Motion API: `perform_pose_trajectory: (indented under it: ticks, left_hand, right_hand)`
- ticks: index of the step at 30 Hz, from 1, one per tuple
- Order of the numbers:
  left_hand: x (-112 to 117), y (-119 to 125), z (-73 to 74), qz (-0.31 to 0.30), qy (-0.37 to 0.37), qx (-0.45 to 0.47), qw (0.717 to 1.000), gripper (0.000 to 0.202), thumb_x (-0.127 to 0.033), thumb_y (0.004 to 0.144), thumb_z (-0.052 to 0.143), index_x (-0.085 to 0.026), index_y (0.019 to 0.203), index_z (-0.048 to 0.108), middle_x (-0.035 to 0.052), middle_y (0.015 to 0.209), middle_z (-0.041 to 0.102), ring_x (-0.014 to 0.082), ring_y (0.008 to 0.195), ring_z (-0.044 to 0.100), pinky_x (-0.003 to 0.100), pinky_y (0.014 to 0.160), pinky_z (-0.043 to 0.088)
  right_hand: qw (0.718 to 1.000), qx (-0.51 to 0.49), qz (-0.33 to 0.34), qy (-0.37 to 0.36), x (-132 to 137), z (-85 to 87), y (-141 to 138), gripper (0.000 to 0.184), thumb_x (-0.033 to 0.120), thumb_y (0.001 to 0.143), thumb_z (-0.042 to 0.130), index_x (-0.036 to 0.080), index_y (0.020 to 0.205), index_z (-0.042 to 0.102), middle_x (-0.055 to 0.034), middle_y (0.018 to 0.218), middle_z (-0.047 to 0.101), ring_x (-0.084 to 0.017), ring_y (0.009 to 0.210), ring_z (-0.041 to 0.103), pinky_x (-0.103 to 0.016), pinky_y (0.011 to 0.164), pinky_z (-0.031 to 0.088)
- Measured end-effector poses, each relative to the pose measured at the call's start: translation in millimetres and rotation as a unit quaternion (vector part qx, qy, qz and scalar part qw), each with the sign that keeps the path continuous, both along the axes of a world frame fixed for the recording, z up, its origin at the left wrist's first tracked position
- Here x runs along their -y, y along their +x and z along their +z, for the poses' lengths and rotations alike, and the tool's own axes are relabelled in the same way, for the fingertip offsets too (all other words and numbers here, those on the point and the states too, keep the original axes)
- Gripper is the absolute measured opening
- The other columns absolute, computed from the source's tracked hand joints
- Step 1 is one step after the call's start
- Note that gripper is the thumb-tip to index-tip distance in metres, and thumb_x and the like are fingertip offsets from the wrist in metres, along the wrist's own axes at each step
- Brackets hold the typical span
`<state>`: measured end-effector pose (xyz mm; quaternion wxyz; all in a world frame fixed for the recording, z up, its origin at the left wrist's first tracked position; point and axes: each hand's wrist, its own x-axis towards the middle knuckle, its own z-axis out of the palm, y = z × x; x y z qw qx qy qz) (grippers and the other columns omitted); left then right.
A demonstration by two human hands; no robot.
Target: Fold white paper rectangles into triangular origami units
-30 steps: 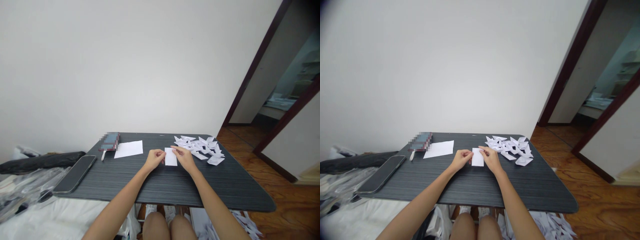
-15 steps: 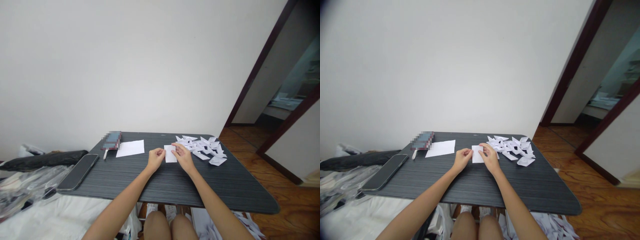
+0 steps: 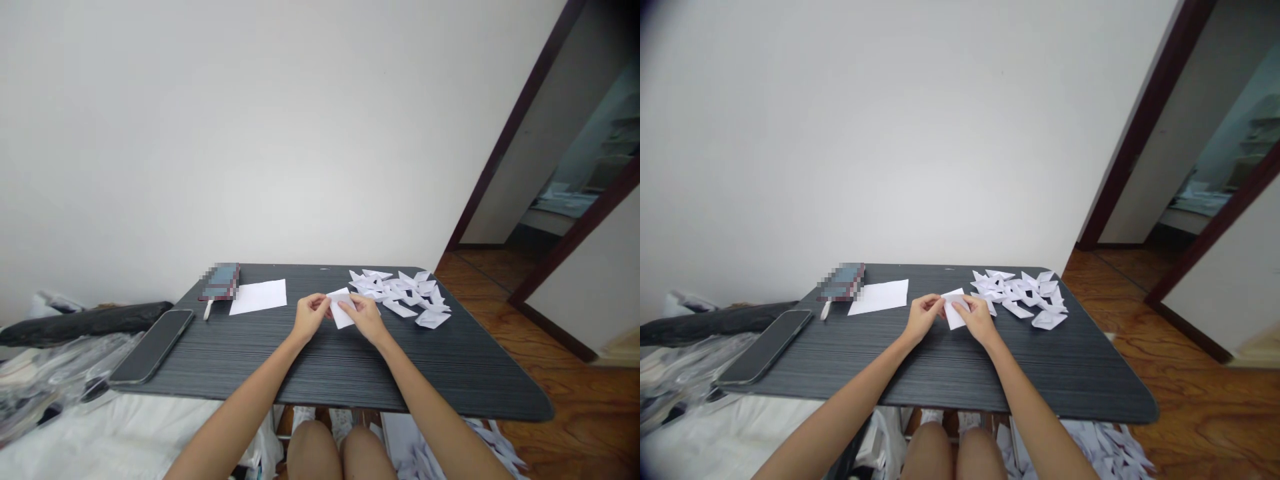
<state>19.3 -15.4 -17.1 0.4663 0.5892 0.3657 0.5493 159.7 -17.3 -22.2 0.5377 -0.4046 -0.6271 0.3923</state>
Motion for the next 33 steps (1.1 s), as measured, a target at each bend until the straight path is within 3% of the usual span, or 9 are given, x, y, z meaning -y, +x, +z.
perform_pose_trajectory:
  ticks: [7,15,25,33]
  left_hand:
    - [-2,-2,3.2,-0.057,-0.055,0.056,0.995,0.024,-0.032,0.065,0.059,-0.009,0.062,0.057,0.0035,0.052,0.06,0.0132,0.045,0.057,0.027,0.05,0.048]
    - [-7,-4,-0.2,-0.121,-0.123,0.134,0.976,0.025,-0.029,0.065,0.061,-0.005,0.065,0.059,0.0077,0.055,0.062,0.015,0.048,0.059,0.027,0.051,0.048]
    - [-7,-3,-1.0,-0.122,-0.148,0.144,0.971,0.027,-0.032,0.064,0.061,-0.005,0.062,0.057,0.0088,0.054,0.062,0.0157,0.049,0.059,0.027,0.051,0.049]
    - [-6,-4,-1.2,-0.104,-0.127,0.088,0.982,0.035,-0.042,0.062,0.062,-0.007,0.061,0.057,0.0053,0.053,0.061,0.0127,0.045,0.057,0.027,0.051,0.048]
  right_hand:
    - [0.998,0.034,0.008,0.052,3,6.0,4,0.024,0.025,0.072,0.052,0.018,0.092,0.064,-0.0051,0.09,0.063,-0.018,0.084,0.055,-0.031,0.076,0.041]
    - [0.994,0.068,0.008,0.083,5,7.2,8,0.025,0.016,0.071,0.049,0.022,0.09,0.065,-0.0038,0.083,0.059,-0.014,0.074,0.054,-0.026,0.063,0.042]
    - [0.979,0.144,0.003,0.141,13,13.3,8,0.031,0.011,0.071,0.046,0.024,0.092,0.064,-0.0037,0.083,0.055,-0.015,0.077,0.052,-0.027,0.067,0.042]
    - [0.964,0.197,0.013,0.181,13,12.4,9,0.03,0.01,0.072,0.047,0.023,0.093,0.064,-0.004,0.078,0.054,-0.015,0.075,0.051,-0.03,0.068,0.043]
